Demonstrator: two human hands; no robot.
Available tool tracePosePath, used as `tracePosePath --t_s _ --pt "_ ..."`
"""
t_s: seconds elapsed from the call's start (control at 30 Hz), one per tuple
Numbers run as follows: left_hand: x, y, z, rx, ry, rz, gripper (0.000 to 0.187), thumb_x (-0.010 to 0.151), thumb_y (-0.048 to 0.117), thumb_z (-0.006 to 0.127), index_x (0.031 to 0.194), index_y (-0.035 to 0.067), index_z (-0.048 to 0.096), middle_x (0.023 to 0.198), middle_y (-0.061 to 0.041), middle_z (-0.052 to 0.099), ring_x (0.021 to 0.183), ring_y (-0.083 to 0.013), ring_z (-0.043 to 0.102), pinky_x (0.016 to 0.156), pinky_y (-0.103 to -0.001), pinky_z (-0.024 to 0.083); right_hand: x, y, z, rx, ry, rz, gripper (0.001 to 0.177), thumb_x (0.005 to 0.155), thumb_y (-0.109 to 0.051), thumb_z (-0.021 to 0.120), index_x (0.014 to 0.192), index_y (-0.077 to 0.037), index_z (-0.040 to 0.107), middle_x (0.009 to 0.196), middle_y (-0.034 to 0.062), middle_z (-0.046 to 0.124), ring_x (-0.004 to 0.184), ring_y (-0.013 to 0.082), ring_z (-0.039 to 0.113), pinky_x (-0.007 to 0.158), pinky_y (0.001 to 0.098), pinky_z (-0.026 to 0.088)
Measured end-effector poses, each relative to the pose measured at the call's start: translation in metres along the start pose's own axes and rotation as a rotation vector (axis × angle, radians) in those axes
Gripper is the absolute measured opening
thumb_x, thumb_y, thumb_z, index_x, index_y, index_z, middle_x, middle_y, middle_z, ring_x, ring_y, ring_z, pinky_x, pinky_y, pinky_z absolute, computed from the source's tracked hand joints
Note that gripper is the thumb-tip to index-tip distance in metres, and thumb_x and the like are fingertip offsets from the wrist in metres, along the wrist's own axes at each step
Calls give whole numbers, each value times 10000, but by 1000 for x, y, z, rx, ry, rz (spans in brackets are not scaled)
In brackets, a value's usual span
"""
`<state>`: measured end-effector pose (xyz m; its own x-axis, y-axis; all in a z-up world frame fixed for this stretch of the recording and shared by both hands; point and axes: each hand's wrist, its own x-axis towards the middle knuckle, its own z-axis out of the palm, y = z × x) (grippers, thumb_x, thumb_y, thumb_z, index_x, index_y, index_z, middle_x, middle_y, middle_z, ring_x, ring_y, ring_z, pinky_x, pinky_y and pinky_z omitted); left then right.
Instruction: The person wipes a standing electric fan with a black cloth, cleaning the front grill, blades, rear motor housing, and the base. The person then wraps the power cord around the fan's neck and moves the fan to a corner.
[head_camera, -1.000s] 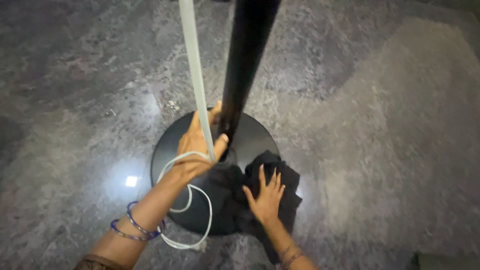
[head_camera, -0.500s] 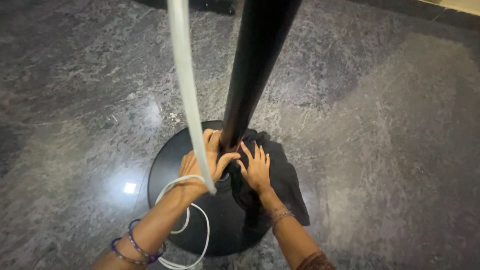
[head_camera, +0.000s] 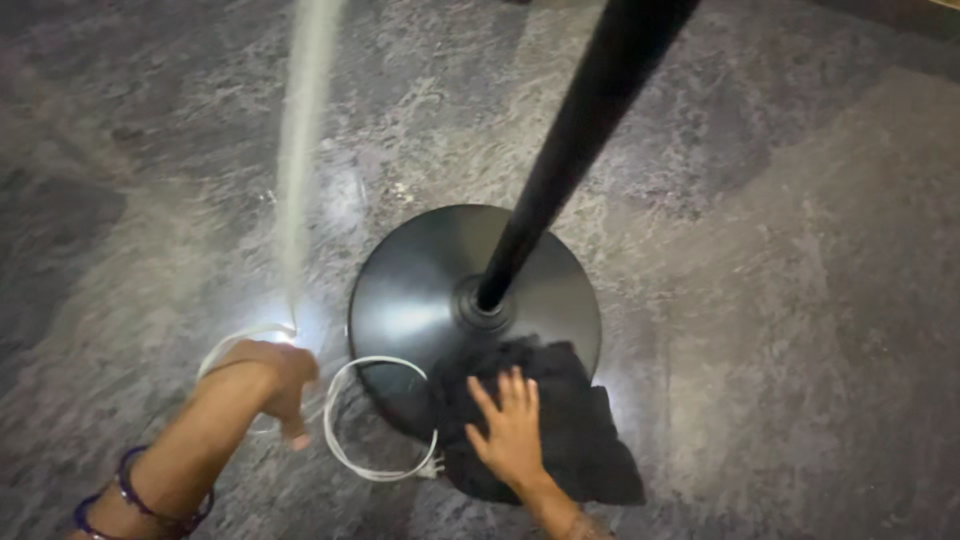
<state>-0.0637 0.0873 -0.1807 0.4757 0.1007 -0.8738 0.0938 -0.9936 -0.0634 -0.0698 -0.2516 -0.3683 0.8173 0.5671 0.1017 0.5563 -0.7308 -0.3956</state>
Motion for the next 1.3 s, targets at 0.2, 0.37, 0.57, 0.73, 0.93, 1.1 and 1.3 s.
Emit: tracePosePath --t_s 0.2,0.37,0.57,0.73,0.93,1.1,1.3 --pt "6 -35 24 13 254 -154 269 833 158 688 1088 142 773 1162 -123 742 1087 -298 733 889 -424 588 78 -48 15 67 -51 -399 793 799 -347 759 1532 -251 472 1575 228 385 1483 446 288 1211 613 179" --pt "9 -68 16 -188 487 -246 242 867 206 628 1032 110 776 1074 -172 752 988 -354 742 842 -474 580 179 -54 52 16 73 -277 763 823 -381 738 1524 -253 466 1551 252 385 1447 483 301 1179 643 179" --pt "6 -76 20 -158 804 -311 203 884 175 570 1025 136 711 991 -155 750 902 -348 750 768 -497 582 214 -60 57 -35 61 -183 733 829 -400 726 1507 -283 475 1557 230 389 1430 475 319 1158 647 213" --pt "42 -44 5 -141 998 -163 168 915 216 580 992 100 675 933 -159 753 809 -345 756 692 -474 590 108 -71 37 93 -83 -341 790 775 -326 784 1510 -253 503 1575 231 366 1457 476 273 1180 629 178" --pt "59 -7 -16 -61 1057 46 141 907 182 576 974 101 669 976 -154 737 793 -340 755 642 -479 593 23 -13 8 13 14 -47 786 702 -322 817 1433 -271 534 1510 233 377 1439 471 269 1156 626 168" --pt "49 -11 -18 -82 972 28 135 938 172 557 997 112 662 968 -156 742 816 -349 754 670 -489 592 39 85 5 -84 277 305 806 806 -289 728 1548 -247 416 1471 307 414 1393 463 369 1181 582 254" --pt "39 -10 -16 -142 913 57 136 910 218 600 980 133 680 981 -150 733 845 -355 747 698 -486 590 142 153 56 -224 452 349 618 951 -390 657 1510 -263 426 1484 244 499 1415 406 437 1175 545 313"
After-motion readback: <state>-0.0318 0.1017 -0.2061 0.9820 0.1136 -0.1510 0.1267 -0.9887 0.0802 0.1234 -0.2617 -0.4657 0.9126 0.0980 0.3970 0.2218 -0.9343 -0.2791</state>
